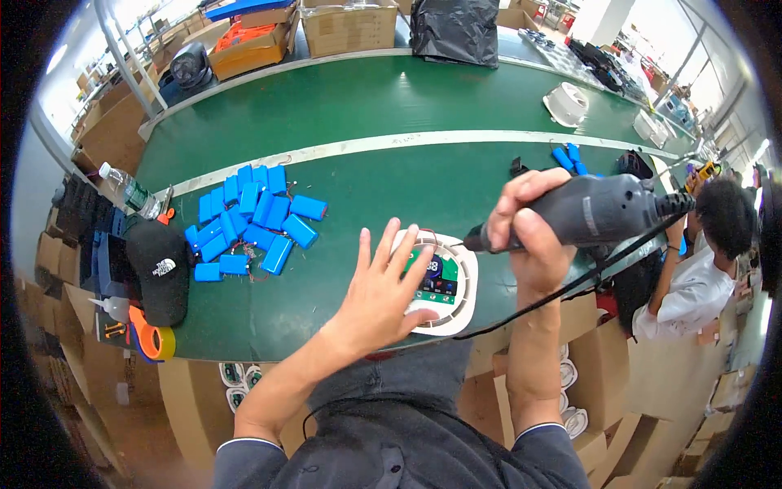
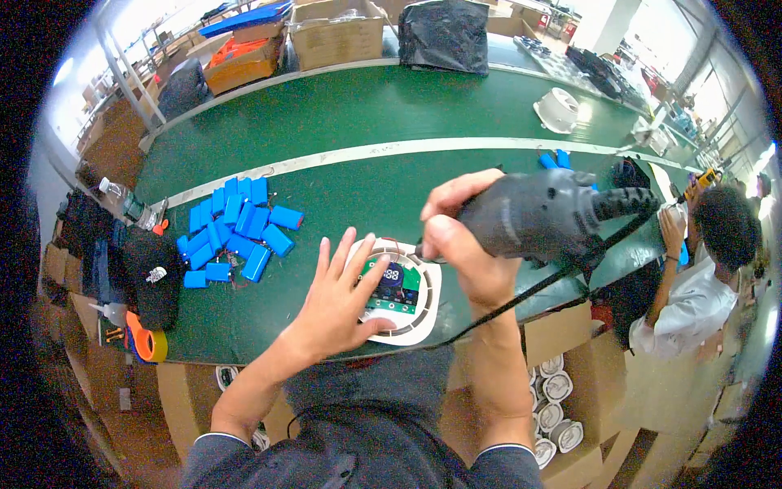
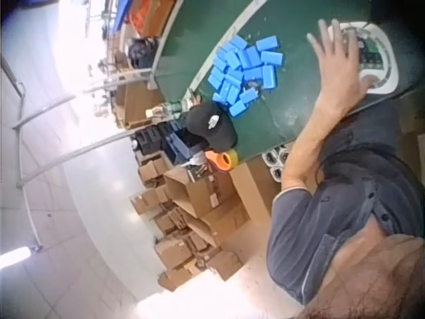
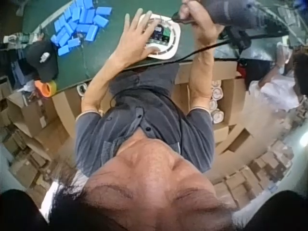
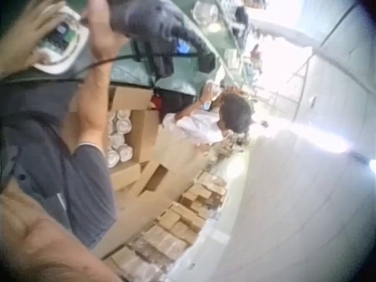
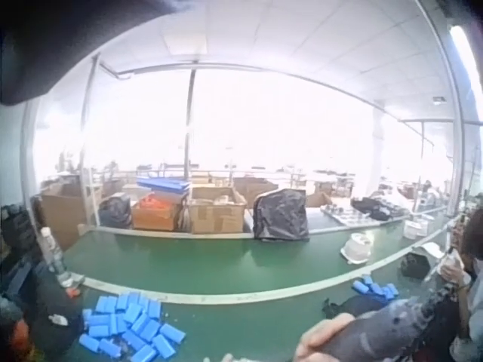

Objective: Assembling a white electronic device, likely a smoke detector or similar sensor, by mounting a circuit board and fitting housing pieces together.

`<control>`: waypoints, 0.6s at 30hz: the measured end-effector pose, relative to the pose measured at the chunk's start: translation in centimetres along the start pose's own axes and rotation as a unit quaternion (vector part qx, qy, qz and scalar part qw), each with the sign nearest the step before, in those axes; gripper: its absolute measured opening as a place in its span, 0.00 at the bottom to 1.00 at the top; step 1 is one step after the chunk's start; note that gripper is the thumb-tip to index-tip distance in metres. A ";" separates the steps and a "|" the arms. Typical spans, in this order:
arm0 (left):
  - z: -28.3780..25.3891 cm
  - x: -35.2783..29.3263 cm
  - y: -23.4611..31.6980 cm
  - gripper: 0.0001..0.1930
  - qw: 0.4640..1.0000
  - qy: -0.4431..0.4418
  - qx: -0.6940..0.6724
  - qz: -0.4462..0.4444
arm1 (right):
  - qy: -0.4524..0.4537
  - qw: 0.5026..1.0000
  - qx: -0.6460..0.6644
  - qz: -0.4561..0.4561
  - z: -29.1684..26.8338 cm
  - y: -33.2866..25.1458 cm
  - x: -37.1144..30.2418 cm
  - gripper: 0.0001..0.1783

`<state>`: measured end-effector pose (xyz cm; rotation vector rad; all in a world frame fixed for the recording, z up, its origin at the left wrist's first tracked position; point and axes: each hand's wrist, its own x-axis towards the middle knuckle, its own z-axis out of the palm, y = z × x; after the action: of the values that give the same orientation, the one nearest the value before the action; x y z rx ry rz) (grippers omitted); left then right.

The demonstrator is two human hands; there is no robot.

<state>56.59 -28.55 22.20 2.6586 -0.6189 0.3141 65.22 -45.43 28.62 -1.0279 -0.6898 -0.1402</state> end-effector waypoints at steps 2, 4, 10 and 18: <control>0.4 -1.2 1.2 0.41 0.999 0.014 0.023 0.021 | 0.011 1.000 0.001 -0.028 -0.8 -0.7 -0.6 0.13; 2.0 -2.7 2.1 0.35 0.996 -0.007 -0.007 0.093 | 0.019 0.999 -0.015 -0.024 -1.7 -1.5 -1.2 0.14; 3.9 -2.9 2.0 0.16 0.985 0.085 0.061 0.137 | 0.061 0.996 -0.006 -0.062 -4.5 -3.4 -3.0 0.15; 1.7 -0.2 0.4 0.12 0.977 0.205 0.045 0.023 | 0.062 0.996 0.006 -0.060 -5.7 -4.9 -3.8 0.16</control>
<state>56.48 -29.48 20.78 2.5515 -0.5393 0.8955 62.83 -53.49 28.18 -0.9588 -0.6387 -0.3009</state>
